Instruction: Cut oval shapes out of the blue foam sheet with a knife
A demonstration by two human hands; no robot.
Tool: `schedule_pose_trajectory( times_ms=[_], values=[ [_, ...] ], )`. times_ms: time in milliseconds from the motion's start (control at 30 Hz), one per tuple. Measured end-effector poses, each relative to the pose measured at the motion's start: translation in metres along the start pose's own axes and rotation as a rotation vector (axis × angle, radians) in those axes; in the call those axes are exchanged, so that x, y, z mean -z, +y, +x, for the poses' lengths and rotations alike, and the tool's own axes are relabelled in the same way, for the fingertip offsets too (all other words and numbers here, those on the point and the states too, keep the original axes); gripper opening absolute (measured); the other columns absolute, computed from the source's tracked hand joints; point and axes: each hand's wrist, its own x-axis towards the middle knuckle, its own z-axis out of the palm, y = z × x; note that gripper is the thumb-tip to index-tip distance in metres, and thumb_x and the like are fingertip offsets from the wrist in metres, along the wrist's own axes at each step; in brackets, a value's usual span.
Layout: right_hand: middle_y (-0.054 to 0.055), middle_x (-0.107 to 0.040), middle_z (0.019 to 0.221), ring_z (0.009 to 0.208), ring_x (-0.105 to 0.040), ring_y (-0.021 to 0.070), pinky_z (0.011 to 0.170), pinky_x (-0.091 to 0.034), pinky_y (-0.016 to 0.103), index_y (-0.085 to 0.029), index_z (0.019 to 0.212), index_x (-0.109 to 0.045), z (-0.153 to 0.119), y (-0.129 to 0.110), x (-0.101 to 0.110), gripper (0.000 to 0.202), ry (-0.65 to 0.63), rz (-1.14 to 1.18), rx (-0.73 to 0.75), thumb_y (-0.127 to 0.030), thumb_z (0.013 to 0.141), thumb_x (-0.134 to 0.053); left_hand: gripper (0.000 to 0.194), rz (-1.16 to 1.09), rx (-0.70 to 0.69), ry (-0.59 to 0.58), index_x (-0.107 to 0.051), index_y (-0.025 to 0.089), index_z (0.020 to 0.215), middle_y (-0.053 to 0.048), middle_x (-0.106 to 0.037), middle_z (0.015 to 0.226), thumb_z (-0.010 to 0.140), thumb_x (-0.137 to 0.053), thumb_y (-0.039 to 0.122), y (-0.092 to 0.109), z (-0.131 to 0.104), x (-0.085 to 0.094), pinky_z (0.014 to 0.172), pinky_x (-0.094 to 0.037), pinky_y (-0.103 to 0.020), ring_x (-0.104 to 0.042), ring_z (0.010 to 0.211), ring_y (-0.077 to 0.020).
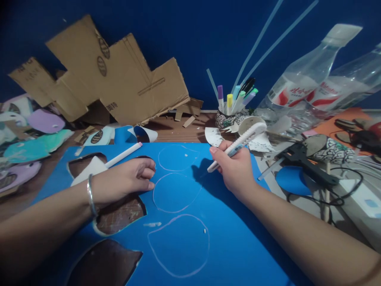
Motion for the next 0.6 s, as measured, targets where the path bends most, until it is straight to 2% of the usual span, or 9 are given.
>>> schedule_pose_trajectory(
  times_ms=[200, 467, 600],
  values=[
    [-0.008, -0.033, 0.039, 0.035, -0.030, 0.0063, 0.032, -0.022, 0.020, -0.019, 0.052, -0.043, 0.0005, 0.0008, -0.0019, 0.029, -0.008, 0.044, -0.014, -0.023, 0.071, -0.064, 0.029, -0.014, 0.006, 0.008, -0.046, 0.014, 0.089, 0.004, -0.043, 0.062, 0.063, -0.057, 0.021, -0.0040, 0.0006, -0.0006, 0.050, -0.033, -0.025, -0.040, 0.055, -0.0098],
    [-0.008, -0.031, 0.041, 0.036, -0.030, 0.0057, 0.033, -0.022, 0.019, -0.019, 0.052, -0.041, 0.0002, 0.0029, -0.0009, 0.031, -0.016, 0.068, -0.028, -0.023, 0.071, -0.064, 0.027, -0.005, -0.004, 0.026, -0.045, 0.014, 0.086, 0.003, -0.048, 0.063, 0.063, -0.056, 0.022, 0.0007, -0.0024, -0.0020, 0.051, -0.034, -0.025, -0.043, 0.054, -0.0107],
    [-0.008, -0.031, 0.040, 0.036, -0.030, 0.0058, 0.034, -0.022, 0.020, -0.019, 0.052, -0.041, 0.0003, 0.0025, -0.0011, 0.030, -0.011, 0.070, -0.036, -0.023, 0.071, -0.064, 0.026, 0.084, -0.003, 0.018, -0.044, 0.015, 0.086, 0.004, -0.047, 0.062, 0.064, -0.056, 0.024, 0.0020, -0.0027, 0.0009, 0.050, -0.033, -0.024, -0.042, 0.054, -0.0106]
  ],
)
